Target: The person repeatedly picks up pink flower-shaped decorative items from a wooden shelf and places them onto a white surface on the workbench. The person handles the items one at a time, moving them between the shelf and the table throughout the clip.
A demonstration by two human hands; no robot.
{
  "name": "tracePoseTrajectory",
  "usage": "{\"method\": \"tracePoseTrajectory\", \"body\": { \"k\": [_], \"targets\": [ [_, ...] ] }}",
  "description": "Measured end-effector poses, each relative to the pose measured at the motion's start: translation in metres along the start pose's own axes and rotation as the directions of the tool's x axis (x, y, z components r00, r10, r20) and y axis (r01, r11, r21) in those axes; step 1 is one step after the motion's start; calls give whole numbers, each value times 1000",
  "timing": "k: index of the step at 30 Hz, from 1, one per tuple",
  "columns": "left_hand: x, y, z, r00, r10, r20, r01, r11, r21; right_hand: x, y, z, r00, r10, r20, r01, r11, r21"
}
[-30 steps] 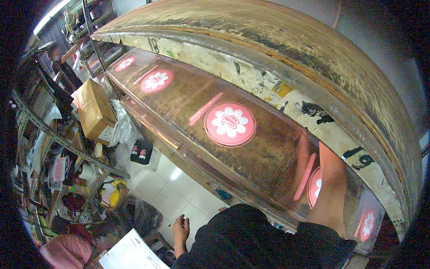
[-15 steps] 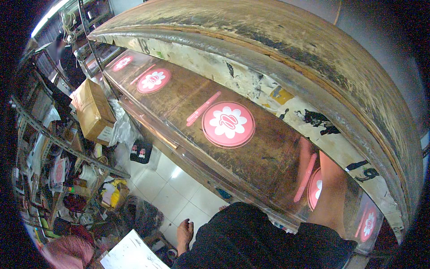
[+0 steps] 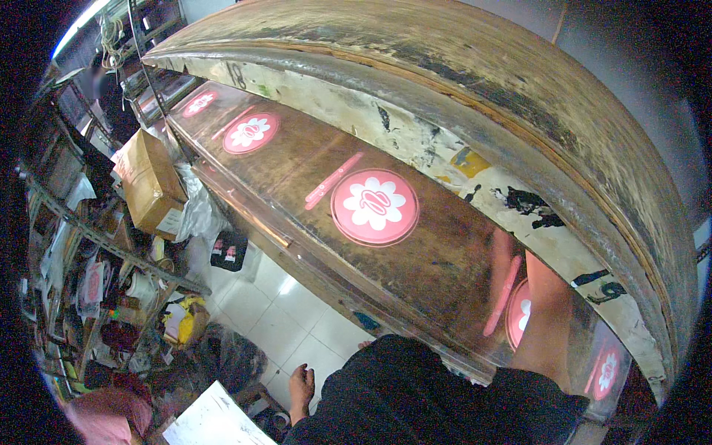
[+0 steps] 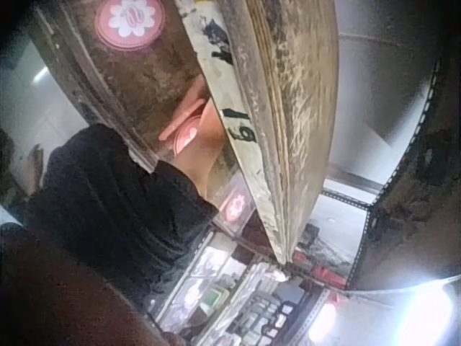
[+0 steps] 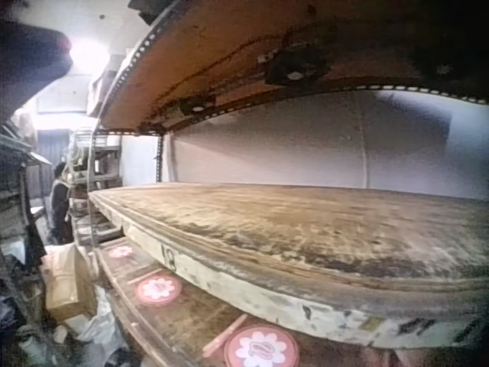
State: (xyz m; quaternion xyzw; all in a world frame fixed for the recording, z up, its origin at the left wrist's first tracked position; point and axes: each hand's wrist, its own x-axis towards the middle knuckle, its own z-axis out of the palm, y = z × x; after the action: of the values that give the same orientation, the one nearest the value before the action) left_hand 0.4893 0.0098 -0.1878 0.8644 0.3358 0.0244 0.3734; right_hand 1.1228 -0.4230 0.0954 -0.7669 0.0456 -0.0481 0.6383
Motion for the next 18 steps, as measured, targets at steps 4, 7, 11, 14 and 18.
{"method": "tracePoseTrajectory", "body": {
  "k": [4, 7, 11, 14, 18],
  "targets": [
    [0, -5, 2, 999, 36, -20, -36, 999, -22, 4, -9, 2, 999, -51, 4, 51, 982, -183],
    [-1, 1, 1, 996, 77, -40, -77, 997, -1, 12, -24, 9, 993, -111, 27, 113, 923, -369],
    [0, 0, 5, 999, 16, -30, -17, 999, -30, 32, -45, 28, 978, -172, 114, 206, 787, -582],
    [-4, -5, 11, 999, -23, -33, 21, 998, -58, 55, -64, 55, 963, -188, 192, 268, 657, -704],
    [-28, 11, -1, 983, -177, -57, 175, 984, -32, 104, -50, 131, 932, -131, 339, 356, 522, -776]
  ]
}}
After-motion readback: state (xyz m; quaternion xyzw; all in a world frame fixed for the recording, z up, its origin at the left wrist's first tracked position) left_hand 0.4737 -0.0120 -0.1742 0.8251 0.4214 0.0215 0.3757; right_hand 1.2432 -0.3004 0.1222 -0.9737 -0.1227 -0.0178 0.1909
